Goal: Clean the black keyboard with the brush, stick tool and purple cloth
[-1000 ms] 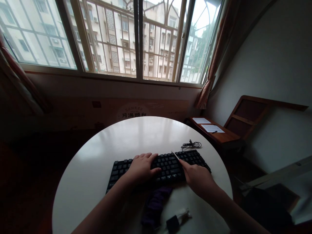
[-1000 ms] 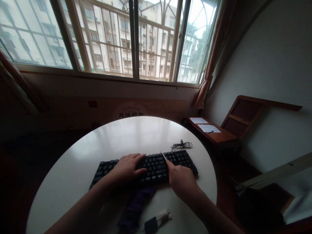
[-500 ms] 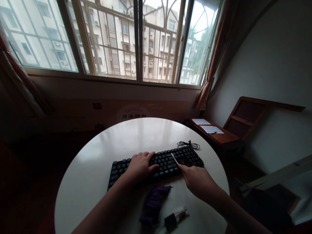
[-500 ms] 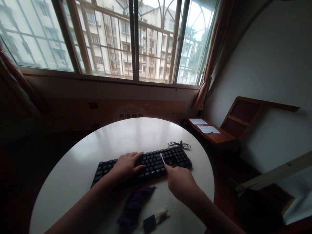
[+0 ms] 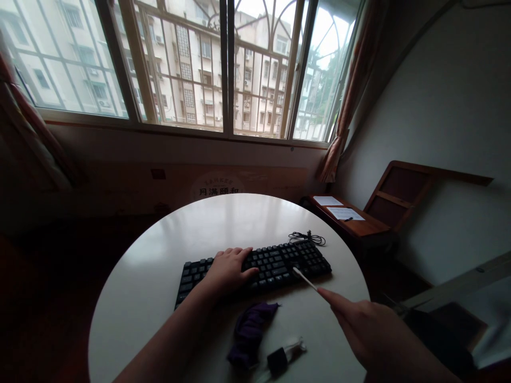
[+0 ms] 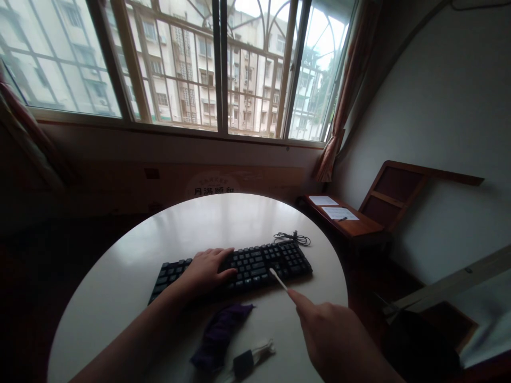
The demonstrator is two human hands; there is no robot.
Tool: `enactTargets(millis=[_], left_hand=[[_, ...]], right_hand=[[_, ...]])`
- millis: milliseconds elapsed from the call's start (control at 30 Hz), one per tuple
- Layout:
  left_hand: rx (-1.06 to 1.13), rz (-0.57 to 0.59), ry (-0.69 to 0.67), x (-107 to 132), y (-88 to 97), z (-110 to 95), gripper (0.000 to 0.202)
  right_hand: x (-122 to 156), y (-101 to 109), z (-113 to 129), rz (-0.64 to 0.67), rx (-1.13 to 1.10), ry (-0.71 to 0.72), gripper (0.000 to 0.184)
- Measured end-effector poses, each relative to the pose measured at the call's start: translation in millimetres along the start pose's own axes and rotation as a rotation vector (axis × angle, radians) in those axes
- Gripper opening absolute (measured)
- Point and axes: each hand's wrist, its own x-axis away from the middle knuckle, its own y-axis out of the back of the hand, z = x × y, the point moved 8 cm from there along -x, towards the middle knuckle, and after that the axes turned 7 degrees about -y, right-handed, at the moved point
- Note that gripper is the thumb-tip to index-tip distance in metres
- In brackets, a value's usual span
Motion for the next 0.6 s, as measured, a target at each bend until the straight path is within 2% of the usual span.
enactTargets(millis=[100,167,233,333,467,600], left_hand=[[0.001,-0.012,-0.011,0,0.4,1,0.070],[0.006,-0.016,-0.014,0,0.7,2,0.070],[0.014,-0.017,-0.013,1,0.9,2,0.070],[0.024,-0.017,-0.012,1,0.3,3,0.070],[0.036,-0.020,-0.006,-1,-1.9,7,0.070],[0.039,-0.020,-0.006,-2,-2.1,8,0.070]], right_hand=[[-29,24,10,-0.084,-0.022,-0.023,0.049],[-56,33,22,-0.116,-0.044,-0.023,0.047],[-84,32,36,-0.115,-0.055,-0.017,0.046],[-112,17,52,-0.053,-0.056,0.006,0.044],[-116,-1,59,0.021,-0.013,0.022,0.043],[-94,-7,54,0.008,0.024,0.047,0.048]])
